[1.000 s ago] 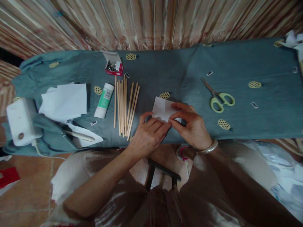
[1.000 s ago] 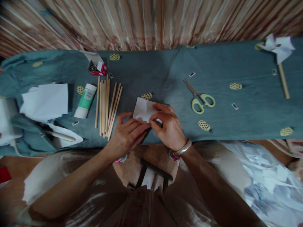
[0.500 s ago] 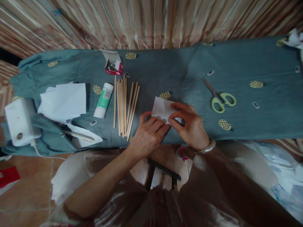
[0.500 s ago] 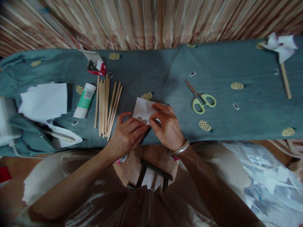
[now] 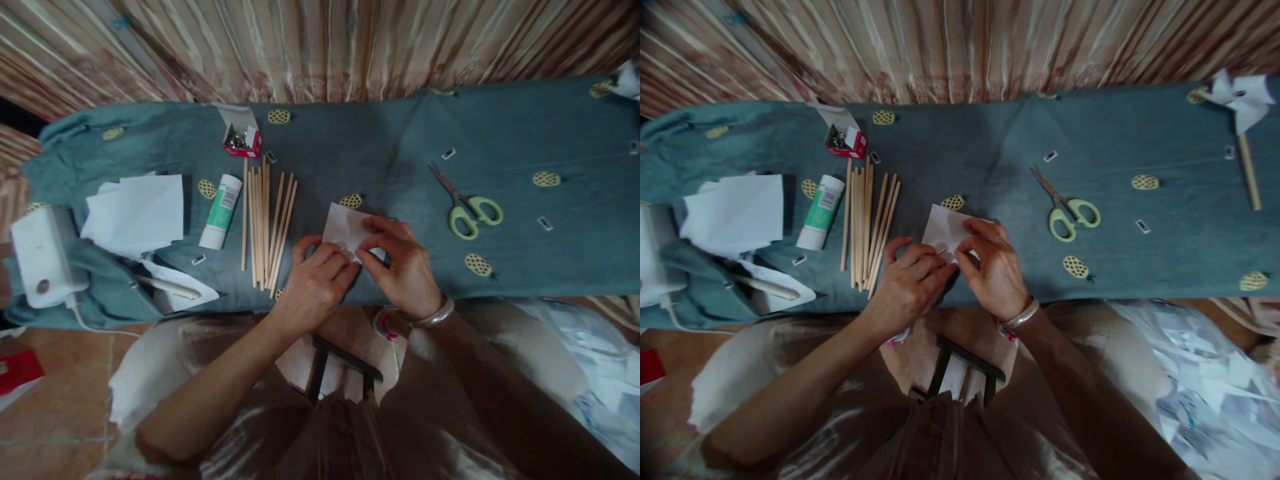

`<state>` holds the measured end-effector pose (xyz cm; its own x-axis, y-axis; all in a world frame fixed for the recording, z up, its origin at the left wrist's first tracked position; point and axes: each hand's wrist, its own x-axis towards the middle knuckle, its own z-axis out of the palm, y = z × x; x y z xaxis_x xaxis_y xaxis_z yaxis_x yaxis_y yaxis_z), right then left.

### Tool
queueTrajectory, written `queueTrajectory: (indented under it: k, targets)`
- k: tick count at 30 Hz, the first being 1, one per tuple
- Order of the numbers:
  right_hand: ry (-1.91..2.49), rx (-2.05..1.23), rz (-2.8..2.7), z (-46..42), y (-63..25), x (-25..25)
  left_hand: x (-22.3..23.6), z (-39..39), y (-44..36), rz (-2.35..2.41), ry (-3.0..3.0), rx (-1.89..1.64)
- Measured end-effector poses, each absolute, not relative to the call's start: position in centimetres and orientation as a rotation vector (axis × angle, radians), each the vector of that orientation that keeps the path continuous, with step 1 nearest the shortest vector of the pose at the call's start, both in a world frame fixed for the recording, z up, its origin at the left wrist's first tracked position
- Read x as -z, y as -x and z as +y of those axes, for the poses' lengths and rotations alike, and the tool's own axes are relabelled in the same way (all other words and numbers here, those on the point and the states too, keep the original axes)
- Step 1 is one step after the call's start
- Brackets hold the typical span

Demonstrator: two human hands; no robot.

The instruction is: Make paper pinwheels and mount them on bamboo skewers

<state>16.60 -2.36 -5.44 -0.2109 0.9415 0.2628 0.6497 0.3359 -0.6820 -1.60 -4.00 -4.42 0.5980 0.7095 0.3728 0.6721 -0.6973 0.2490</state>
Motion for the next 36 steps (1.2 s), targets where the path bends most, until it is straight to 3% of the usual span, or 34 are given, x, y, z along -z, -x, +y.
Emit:
queueTrajectory:
  k: [36]
  targets:
    - [1.380,-0.518,-1.963,-2.93,-16.47,5.77,4.06,-4.06,1.33,1.216,-2.721,-0.649]
